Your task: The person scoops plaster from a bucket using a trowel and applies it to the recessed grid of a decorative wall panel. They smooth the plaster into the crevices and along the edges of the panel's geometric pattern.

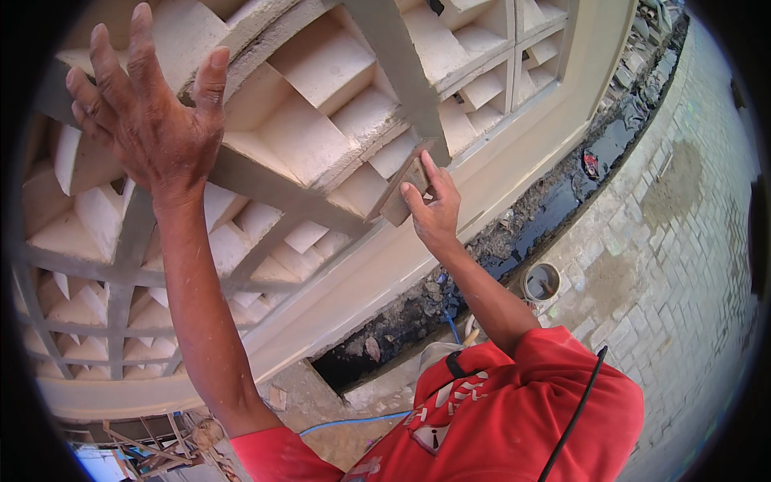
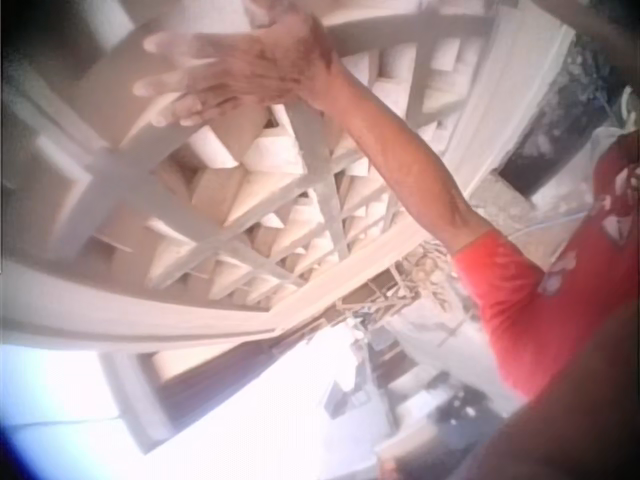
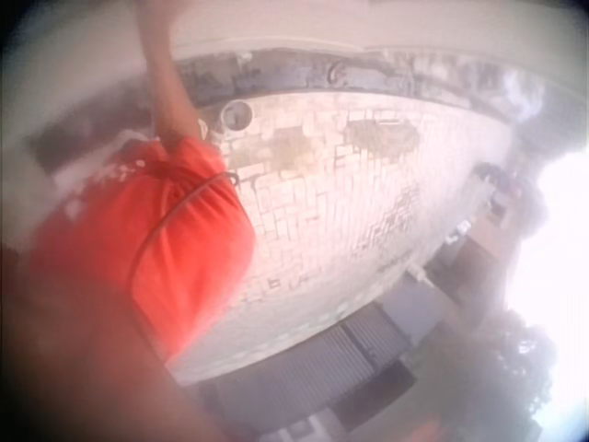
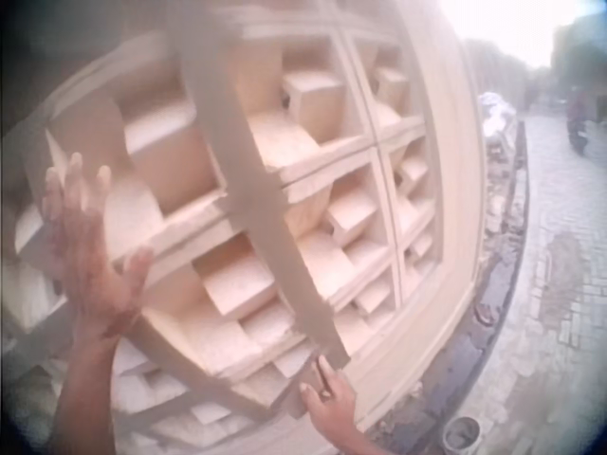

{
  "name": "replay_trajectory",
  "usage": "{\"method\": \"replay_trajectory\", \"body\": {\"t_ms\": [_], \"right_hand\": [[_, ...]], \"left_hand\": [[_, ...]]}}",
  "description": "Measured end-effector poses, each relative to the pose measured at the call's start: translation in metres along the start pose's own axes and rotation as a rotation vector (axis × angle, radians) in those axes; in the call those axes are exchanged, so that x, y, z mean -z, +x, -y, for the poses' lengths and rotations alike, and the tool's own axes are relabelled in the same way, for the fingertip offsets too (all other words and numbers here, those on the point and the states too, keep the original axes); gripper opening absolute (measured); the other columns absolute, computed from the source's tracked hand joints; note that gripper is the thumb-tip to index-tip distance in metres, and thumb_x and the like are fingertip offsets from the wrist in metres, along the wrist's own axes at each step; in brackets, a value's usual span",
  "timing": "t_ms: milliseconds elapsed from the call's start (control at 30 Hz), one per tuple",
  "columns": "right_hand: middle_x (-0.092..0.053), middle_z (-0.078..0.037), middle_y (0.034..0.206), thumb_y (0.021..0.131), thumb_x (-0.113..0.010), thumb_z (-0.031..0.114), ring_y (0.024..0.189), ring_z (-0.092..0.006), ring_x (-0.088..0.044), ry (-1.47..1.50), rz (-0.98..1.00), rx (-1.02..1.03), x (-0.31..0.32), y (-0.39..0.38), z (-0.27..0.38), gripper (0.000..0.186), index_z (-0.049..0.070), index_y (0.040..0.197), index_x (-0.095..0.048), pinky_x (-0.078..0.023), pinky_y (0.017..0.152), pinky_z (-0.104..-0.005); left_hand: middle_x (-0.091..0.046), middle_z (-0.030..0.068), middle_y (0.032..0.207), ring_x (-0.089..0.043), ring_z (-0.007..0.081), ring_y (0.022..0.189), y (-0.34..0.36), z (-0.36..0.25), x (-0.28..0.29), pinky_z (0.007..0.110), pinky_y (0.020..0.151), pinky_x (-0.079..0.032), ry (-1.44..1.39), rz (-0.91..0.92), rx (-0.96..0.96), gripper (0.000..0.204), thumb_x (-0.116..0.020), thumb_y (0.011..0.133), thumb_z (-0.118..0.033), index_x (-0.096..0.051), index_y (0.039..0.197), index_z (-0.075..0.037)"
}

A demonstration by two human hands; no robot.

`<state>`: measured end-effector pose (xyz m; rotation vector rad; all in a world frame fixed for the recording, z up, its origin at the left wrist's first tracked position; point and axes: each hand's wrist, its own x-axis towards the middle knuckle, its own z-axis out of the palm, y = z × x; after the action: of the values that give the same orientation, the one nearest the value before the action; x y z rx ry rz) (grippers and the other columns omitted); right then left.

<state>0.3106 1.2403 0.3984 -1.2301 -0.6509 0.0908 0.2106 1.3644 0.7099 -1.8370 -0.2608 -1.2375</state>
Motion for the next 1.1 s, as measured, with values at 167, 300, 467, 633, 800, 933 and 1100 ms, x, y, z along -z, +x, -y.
{"method": "replay_trajectory", "body": {"t_ms": [167,300,467,633,800,933,1100], "right_hand": [[-0.052,-0.012,0.087,0.080,-0.067,0.009,0.079,-0.0211,-0.053,-0.126,-0.057,0.074,-0.014,0.007,0.001,0.055,-0.004,0.130,-0.050,-0.045,0.069,-0.0328],[-0.052,-0.013,0.085,0.079,-0.066,0.009,0.077,-0.0237,-0.053,-0.193,0.080,0.041,-0.007,-0.009,0.002,0.054,-0.003,0.129,-0.051,-0.046,0.070,-0.0344],[-0.052,-0.014,0.084,0.079,-0.065,0.009,0.074,-0.0242,-0.053,-0.174,0.052,0.050,0.018,-0.010,-0.002,0.052,-0.003,0.128,-0.052,-0.046,0.069,-0.0363],[-0.052,-0.015,0.083,0.079,-0.064,0.011,0.074,-0.0257,-0.054,-0.250,0.021,-0.009,0.012,0.012,0.002,0.050,-0.003,0.126,-0.054,-0.045,0.067,-0.0364],[-0.051,-0.014,0.080,0.079,-0.062,0.012,0.074,-0.0265,-0.054,-0.213,0.175,-0.056,0.012,-0.018,0.008,0.049,-0.004,0.125,-0.055,-0.046,0.068,-0.0366],[-0.052,-0.015,0.080,0.080,-0.062,0.012,0.073,-0.0261,-0.054,-0.154,-0.008,-0.049,0.023,0.009,0.011,0.048,-0.004,0.125,-0.056,-0.046,0.068,-0.0365],[-0.054,-0.017,0.082,0.080,-0.061,0.012,0.074,-0.0292,-0.054,-0.217,0.051,-0.050,0.001,0.007,0.016,0.048,-0.004,0.125,-0.055,-0.045,0.072,-0.0389]], "left_hand": [[-0.032,0.0084,0.146,-0.022,0.0437,0.135,0.001,0.000,0.000,0.056,0.110,-0.016,0.001,0.000,-0.006,0.072,-0.047,0.083,-0.070,-0.037,0.142,-0.030],[-0.032,0.0085,0.146,-0.023,0.0435,0.134,0.001,0.002,-0.001,0.056,0.110,-0.016,0.004,0.001,-0.008,0.071,-0.048,0.083,-0.069,-0.037,0.142,-0.030],[-0.033,0.0085,0.146,-0.023,0.0435,0.134,-0.002,0.006,-0.003,0.055,0.110,-0.016,-0.004,-0.007,-0.021,0.070,-0.048,0.084,-0.068,-0.039,0.141,-0.029],[-0.035,0.0102,0.142,-0.023,0.0443,0.133,-0.001,0.009,-0.004,0.058,0.109,-0.017,0.007,0.016,-0.021,0.074,-0.048,0.080,-0.074,-0.040,0.140,-0.030],[-0.035,0.0105,0.142,-0.023,0.0447,0.133,0.001,0.010,-0.003,0.058,0.109,-0.016,0.016,0.015,-0.025,0.074,-0.047,0.080,-0.074,-0.040,0.139,-0.030],[-0.035,0.0105,0.142,-0.024,0.0445,0.133,-0.002,0.010,-0.004,0.059,0.109,-0.016,0.021,0.020,-0.028,0.073,-0.047,0.080,-0.074,-0.040,0.139,-0.031],[-0.035,0.0103,0.142,-0.025,0.0443,0.132,0.000,0.009,-0.004,0.060,0.107,-0.018,0.015,0.011,-0.019,0.073,-0.047,0.080,-0.075,-0.041,0.139,-0.032]]}}
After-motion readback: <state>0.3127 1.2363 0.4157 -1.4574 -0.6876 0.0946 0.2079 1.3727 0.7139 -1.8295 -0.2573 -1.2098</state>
